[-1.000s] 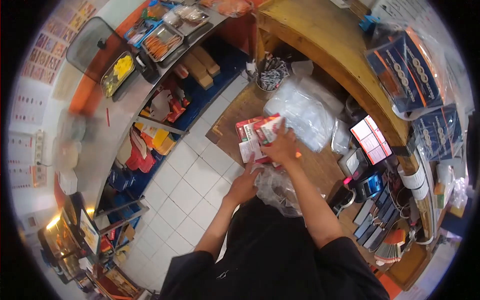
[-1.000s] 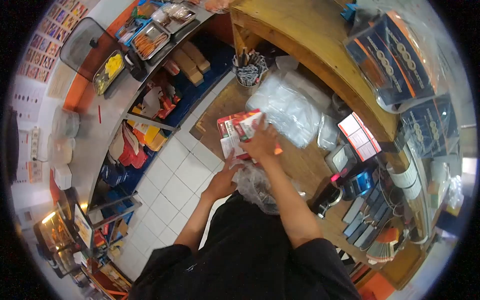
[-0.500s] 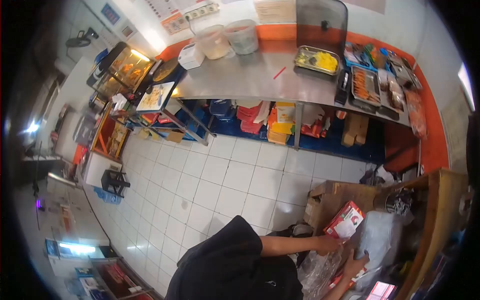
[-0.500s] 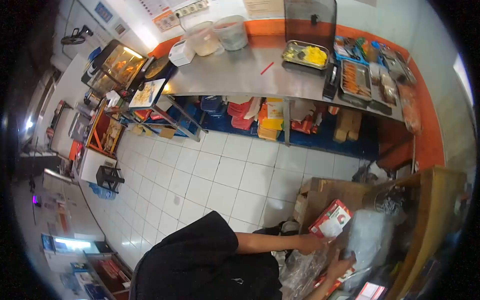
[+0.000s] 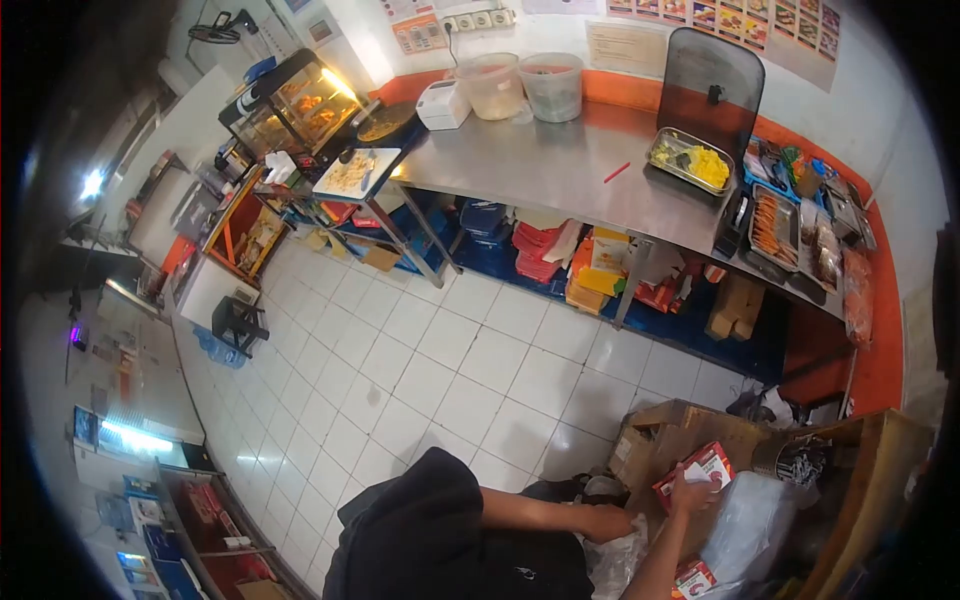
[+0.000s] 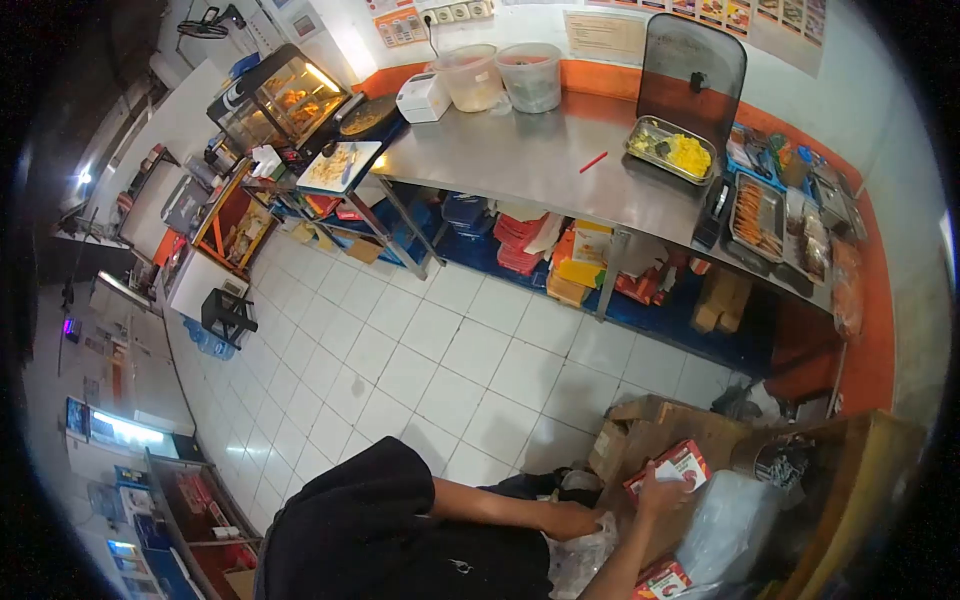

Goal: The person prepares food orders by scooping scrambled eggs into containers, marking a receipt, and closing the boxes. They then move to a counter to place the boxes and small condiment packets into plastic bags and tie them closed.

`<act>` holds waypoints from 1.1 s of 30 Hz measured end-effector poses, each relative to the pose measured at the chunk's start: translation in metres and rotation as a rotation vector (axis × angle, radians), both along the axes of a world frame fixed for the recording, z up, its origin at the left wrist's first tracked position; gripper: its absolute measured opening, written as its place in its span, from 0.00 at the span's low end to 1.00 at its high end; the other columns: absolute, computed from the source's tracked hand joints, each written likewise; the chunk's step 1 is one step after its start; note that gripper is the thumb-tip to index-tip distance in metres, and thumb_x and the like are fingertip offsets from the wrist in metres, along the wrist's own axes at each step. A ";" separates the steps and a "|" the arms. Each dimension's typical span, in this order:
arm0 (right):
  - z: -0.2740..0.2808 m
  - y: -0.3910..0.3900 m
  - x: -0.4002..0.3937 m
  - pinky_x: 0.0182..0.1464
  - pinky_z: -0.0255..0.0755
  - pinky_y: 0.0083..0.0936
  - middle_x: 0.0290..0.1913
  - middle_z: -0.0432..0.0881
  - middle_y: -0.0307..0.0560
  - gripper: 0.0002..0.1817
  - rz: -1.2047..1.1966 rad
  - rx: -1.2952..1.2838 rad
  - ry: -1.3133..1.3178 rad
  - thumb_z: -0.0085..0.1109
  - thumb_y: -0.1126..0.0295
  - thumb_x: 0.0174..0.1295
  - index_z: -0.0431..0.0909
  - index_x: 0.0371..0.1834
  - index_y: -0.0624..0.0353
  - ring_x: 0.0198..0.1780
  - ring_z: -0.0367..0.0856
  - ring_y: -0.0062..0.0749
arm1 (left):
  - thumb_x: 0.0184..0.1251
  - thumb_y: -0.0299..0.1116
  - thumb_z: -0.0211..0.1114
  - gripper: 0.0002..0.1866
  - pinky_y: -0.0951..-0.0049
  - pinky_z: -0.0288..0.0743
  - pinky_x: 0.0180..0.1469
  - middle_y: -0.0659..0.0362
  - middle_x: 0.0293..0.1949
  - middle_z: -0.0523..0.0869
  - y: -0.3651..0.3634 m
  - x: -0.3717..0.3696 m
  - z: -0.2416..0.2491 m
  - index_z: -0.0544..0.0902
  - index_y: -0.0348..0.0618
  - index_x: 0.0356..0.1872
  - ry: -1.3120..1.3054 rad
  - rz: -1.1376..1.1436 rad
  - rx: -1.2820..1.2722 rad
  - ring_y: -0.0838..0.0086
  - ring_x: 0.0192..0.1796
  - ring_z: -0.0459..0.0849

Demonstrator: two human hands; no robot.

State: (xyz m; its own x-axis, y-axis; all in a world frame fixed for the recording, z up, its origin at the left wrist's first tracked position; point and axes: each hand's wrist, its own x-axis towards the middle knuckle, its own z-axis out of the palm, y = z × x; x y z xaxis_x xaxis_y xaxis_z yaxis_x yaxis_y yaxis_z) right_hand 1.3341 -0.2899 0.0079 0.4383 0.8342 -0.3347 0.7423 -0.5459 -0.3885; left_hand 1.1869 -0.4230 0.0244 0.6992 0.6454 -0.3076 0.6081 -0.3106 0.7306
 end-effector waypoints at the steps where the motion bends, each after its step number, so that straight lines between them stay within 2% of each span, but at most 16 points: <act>1: 0.001 0.002 -0.003 0.71 0.63 0.59 0.72 0.56 0.78 0.63 -0.025 -0.023 -0.034 0.80 0.51 0.46 0.43 0.79 0.55 0.72 0.62 0.71 | 0.59 0.25 0.62 0.24 0.51 0.81 0.56 0.35 0.67 0.71 -0.003 -0.004 0.007 0.78 0.37 0.60 -0.028 -0.013 -0.005 0.45 0.57 0.84; 6: -0.003 0.011 0.012 0.71 0.63 0.57 0.70 0.60 0.77 0.72 -0.027 -0.131 -0.193 0.81 0.50 0.41 0.35 0.83 0.48 0.70 0.66 0.68 | 0.58 0.24 0.62 0.32 0.51 0.75 0.65 0.38 0.68 0.72 -0.004 -0.013 0.030 0.73 0.39 0.69 -0.143 0.028 -0.094 0.44 0.67 0.77; 7: -0.013 0.013 0.033 0.71 0.66 0.49 0.68 0.67 0.70 0.65 0.070 -0.060 -0.162 0.82 0.53 0.43 0.47 0.81 0.55 0.69 0.71 0.61 | 0.58 0.24 0.62 0.32 0.52 0.74 0.67 0.38 0.68 0.72 0.000 -0.007 0.019 0.73 0.39 0.69 -0.152 0.043 -0.117 0.45 0.68 0.76; 10: -0.059 0.002 0.116 0.73 0.65 0.41 0.68 0.73 0.57 0.50 0.477 0.454 0.423 0.81 0.59 0.49 0.63 0.74 0.60 0.70 0.72 0.48 | 0.60 0.25 0.62 0.30 0.52 0.67 0.72 0.40 0.68 0.73 -0.015 0.008 -0.018 0.74 0.38 0.67 -0.410 0.137 -0.111 0.46 0.71 0.72; 11: -0.016 0.002 0.112 0.73 0.64 0.39 0.68 0.74 0.55 0.46 0.495 0.456 0.481 0.82 0.63 0.49 0.67 0.72 0.62 0.69 0.72 0.45 | 0.60 0.25 0.62 0.29 0.52 0.66 0.73 0.40 0.67 0.73 -0.009 0.005 -0.017 0.75 0.37 0.65 -0.459 0.130 -0.064 0.45 0.70 0.72; 14: 0.087 -0.039 0.117 0.78 0.53 0.40 0.75 0.62 0.59 0.60 0.313 0.412 0.299 0.80 0.59 0.47 0.51 0.81 0.60 0.76 0.60 0.49 | 0.58 0.25 0.62 0.25 0.50 0.63 0.74 0.40 0.63 0.75 0.012 0.017 -0.017 0.78 0.33 0.60 -0.521 0.091 -0.022 0.44 0.67 0.72; 15: 0.126 -0.049 0.113 0.79 0.51 0.40 0.76 0.59 0.61 0.63 0.372 0.499 0.340 0.79 0.65 0.43 0.46 0.83 0.59 0.77 0.57 0.51 | 0.57 0.21 0.62 0.40 0.55 0.49 0.83 0.33 0.77 0.58 0.034 0.008 0.042 0.63 0.29 0.74 -0.333 -0.023 -0.234 0.45 0.82 0.53; 16: 0.165 -0.065 0.102 0.80 0.50 0.38 0.76 0.59 0.60 0.64 0.298 0.505 0.348 0.75 0.69 0.39 0.46 0.83 0.59 0.77 0.58 0.50 | 0.54 0.20 0.66 0.42 0.56 0.47 0.83 0.33 0.77 0.58 0.032 0.010 0.019 0.63 0.28 0.74 -0.284 -0.063 -0.094 0.46 0.82 0.53; 18: 0.198 -0.094 0.089 0.82 0.44 0.37 0.78 0.55 0.57 0.69 0.214 0.554 0.504 0.74 0.70 0.33 0.42 0.84 0.57 0.81 0.54 0.45 | 0.52 0.23 0.69 0.43 0.55 0.58 0.79 0.37 0.73 0.66 0.037 0.012 0.005 0.66 0.37 0.74 -0.319 -0.045 -0.056 0.45 0.78 0.61; 20: 0.201 -0.135 0.081 0.82 0.43 0.38 0.81 0.49 0.57 0.73 0.234 0.578 0.563 0.78 0.68 0.31 0.38 0.84 0.57 0.82 0.52 0.47 | 0.53 0.25 0.70 0.45 0.56 0.56 0.80 0.37 0.76 0.62 0.050 0.018 0.010 0.62 0.37 0.76 -0.296 -0.212 -0.279 0.46 0.80 0.58; 22: 0.183 -0.169 0.062 0.81 0.49 0.41 0.81 0.48 0.61 0.75 0.301 0.579 0.432 0.82 0.67 0.31 0.38 0.84 0.56 0.80 0.55 0.53 | 0.54 0.26 0.71 0.47 0.57 0.55 0.80 0.38 0.78 0.59 0.067 0.013 0.027 0.60 0.38 0.78 -0.315 -0.307 -0.385 0.47 0.81 0.56; 25: 0.145 -0.207 0.039 0.75 0.59 0.49 0.70 0.59 0.69 0.66 0.236 0.484 0.537 0.81 0.68 0.36 0.48 0.82 0.50 0.72 0.60 0.71 | 0.52 0.26 0.72 0.51 0.61 0.56 0.80 0.38 0.79 0.56 0.083 0.003 0.071 0.56 0.38 0.79 -0.290 -0.411 -0.344 0.49 0.81 0.57; 28: 0.108 -0.239 0.046 0.74 0.59 0.52 0.71 0.58 0.71 0.64 0.229 0.257 0.527 0.81 0.70 0.36 0.52 0.82 0.43 0.72 0.60 0.72 | 0.51 0.25 0.71 0.54 0.64 0.55 0.80 0.38 0.80 0.54 0.086 -0.001 0.084 0.50 0.36 0.81 -0.118 -0.431 -0.267 0.50 0.82 0.56; 29: 0.105 -0.247 0.050 0.72 0.60 0.52 0.69 0.61 0.69 0.63 0.242 0.298 0.358 0.80 0.73 0.36 0.56 0.82 0.36 0.70 0.63 0.69 | 0.51 0.23 0.70 0.57 0.65 0.53 0.81 0.37 0.81 0.51 0.089 -0.003 0.092 0.45 0.35 0.81 -0.116 -0.457 -0.279 0.51 0.83 0.53; 32: 0.098 -0.260 0.062 0.71 0.62 0.54 0.69 0.60 0.68 0.68 0.356 0.033 -0.042 0.84 0.72 0.32 0.53 0.82 0.31 0.68 0.64 0.68 | 0.50 0.23 0.69 0.59 0.65 0.52 0.81 0.36 0.81 0.49 0.088 0.009 0.111 0.41 0.35 0.82 -0.055 -0.514 -0.230 0.51 0.83 0.52; 33: 0.096 -0.260 0.061 0.70 0.61 0.58 0.68 0.63 0.68 0.59 0.327 0.003 -0.068 0.78 0.73 0.41 0.58 0.81 0.28 0.69 0.64 0.68 | 0.50 0.23 0.69 0.59 0.64 0.52 0.81 0.36 0.81 0.48 0.082 0.014 0.107 0.41 0.35 0.82 -0.079 -0.491 -0.229 0.51 0.83 0.50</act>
State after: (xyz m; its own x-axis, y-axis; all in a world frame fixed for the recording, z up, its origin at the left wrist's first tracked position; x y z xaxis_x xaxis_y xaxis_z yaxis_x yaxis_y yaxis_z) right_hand 1.3950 -0.5495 0.1042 0.1683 0.9354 -0.3109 0.9022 -0.2733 -0.3337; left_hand 1.2014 -0.3410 0.1310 0.9281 0.1595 -0.3366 0.3723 -0.3717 0.8504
